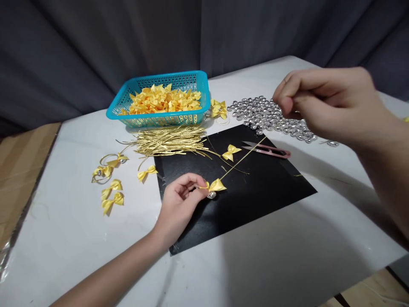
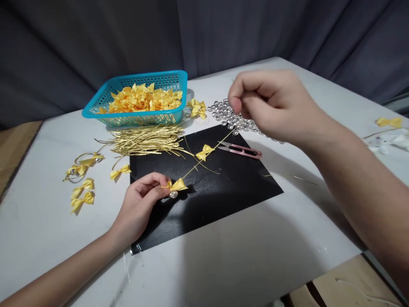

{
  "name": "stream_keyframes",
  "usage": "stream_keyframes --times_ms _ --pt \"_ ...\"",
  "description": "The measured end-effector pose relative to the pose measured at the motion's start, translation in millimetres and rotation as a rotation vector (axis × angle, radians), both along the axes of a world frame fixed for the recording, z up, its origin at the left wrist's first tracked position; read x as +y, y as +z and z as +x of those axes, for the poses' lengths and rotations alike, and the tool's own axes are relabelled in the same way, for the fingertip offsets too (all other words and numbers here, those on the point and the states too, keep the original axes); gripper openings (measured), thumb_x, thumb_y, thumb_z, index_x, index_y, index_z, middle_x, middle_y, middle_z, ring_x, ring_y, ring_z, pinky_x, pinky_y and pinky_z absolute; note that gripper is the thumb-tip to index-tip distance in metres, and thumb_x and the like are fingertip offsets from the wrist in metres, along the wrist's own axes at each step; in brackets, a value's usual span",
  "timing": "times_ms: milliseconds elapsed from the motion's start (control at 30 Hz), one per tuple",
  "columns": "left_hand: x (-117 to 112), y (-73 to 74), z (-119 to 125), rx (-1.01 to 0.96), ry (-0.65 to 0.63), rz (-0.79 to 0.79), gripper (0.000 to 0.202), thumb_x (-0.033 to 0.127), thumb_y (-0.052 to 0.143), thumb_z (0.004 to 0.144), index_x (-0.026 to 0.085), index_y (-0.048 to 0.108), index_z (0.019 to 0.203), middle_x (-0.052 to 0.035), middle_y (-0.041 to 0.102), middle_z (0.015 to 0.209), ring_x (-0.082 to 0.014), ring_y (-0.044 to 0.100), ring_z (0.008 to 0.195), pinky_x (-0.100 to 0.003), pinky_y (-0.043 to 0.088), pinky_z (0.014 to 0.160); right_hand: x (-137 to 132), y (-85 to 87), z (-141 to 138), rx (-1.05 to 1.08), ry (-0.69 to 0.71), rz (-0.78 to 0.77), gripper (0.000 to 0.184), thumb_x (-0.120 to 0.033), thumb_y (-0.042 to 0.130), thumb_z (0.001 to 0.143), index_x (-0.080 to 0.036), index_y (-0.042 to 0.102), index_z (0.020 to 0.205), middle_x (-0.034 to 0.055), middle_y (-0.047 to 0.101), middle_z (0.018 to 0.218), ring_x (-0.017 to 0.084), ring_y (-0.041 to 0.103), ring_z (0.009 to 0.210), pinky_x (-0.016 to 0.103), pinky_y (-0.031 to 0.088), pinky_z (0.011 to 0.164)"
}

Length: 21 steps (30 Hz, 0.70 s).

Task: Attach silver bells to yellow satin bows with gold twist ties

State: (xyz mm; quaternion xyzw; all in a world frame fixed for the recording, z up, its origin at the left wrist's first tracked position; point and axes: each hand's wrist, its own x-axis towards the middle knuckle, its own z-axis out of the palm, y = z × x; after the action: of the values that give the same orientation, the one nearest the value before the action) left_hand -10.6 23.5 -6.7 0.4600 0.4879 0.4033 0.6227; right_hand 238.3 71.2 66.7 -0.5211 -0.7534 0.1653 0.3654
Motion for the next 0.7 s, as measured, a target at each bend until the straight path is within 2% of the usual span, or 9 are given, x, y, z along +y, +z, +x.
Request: stream_keyframes --times_ms 167,300,367,467,600,700 --pt "0 -1.7 -1 -0.037 0.009 -0.035 0.009 0.012 0.065 0.066 0.017 0.058 0.064 0.006 0.06 0.06 -0.0062 0.054 0.06 -0.014 0.042 0.059 0 -0.7 4 -0.068 0.043 0.126 0.026 0.002 0.031 0.068 -0.017 0.049 0.063 -0.0024 0.046 0.059 0.006 0.042 0.058 0.026 0.026 0.053" --pt "1 -1.5 0 -0.026 -0.003 -0.045 0.009 0.011 0.065 0.065 0.017 0.058 0.062 0.006 0.061 0.06 -0.0056 0.054 0.059 -0.013 0.041 0.059 -1 3.5 7 -0.163 0.055 0.176 0.026 0.0 0.032 0.066 -0.018 0.05 0.065 -0.0003 0.048 0.061 0.007 0.04 0.053 0.026 0.024 0.049" --pt "1 -2.2 0 -0.019 -0.01 -0.038 0.01 0.01 0.064 0.065 0.017 0.058 0.061 0.006 0.061 0.06 -0.0052 0.053 0.059 -0.012 0.041 0.059 -2 4.1 7 -0.227 0.088 0.209 0.027 0.0 0.031 0.068 -0.019 0.05 0.067 0.001 0.049 0.064 0.008 0.04 0.055 0.027 0.027 0.052" --pt "0 -4.4 -1 -0.027 -0.019 -0.009 0.012 0.008 0.063 0.066 0.017 0.057 0.062 0.0061 0.06 0.063 -0.0048 0.053 0.061 -0.012 0.04 0.059 -4 -0.4 2 -0.287 0.201 0.242 0.032 0.005 0.029 0.066 -0.019 0.05 0.068 0.0031 0.051 0.072 0.011 0.047 0.068 0.028 0.034 0.064" --pt "-1 -7.2 -4 -0.107 -0.034 -0.009 0.013 0.011 0.065 0.071 0.018 0.055 0.067 0.0067 0.059 0.064 -0.0047 0.054 0.061 -0.013 0.041 0.06 -10 -14.7 -14 -0.182 0.37 0.108 0.035 0.006 0.03 0.072 -0.019 0.055 0.069 0.0023 0.053 0.078 0.01 0.05 0.075 0.027 0.037 0.07" --pt "-1 -7.5 -4 -0.147 -0.037 -0.018 0.012 0.016 0.066 0.075 0.018 0.054 0.072 0.0067 0.059 0.064 -0.0047 0.055 0.061 -0.013 0.043 0.061 -19 -25.5 -33 -0.05 0.498 -0.168 0.031 -0.005 0.035 0.085 -0.018 0.063 0.079 0.0022 0.057 0.08 0.011 0.053 0.077 0.025 0.039 0.071"
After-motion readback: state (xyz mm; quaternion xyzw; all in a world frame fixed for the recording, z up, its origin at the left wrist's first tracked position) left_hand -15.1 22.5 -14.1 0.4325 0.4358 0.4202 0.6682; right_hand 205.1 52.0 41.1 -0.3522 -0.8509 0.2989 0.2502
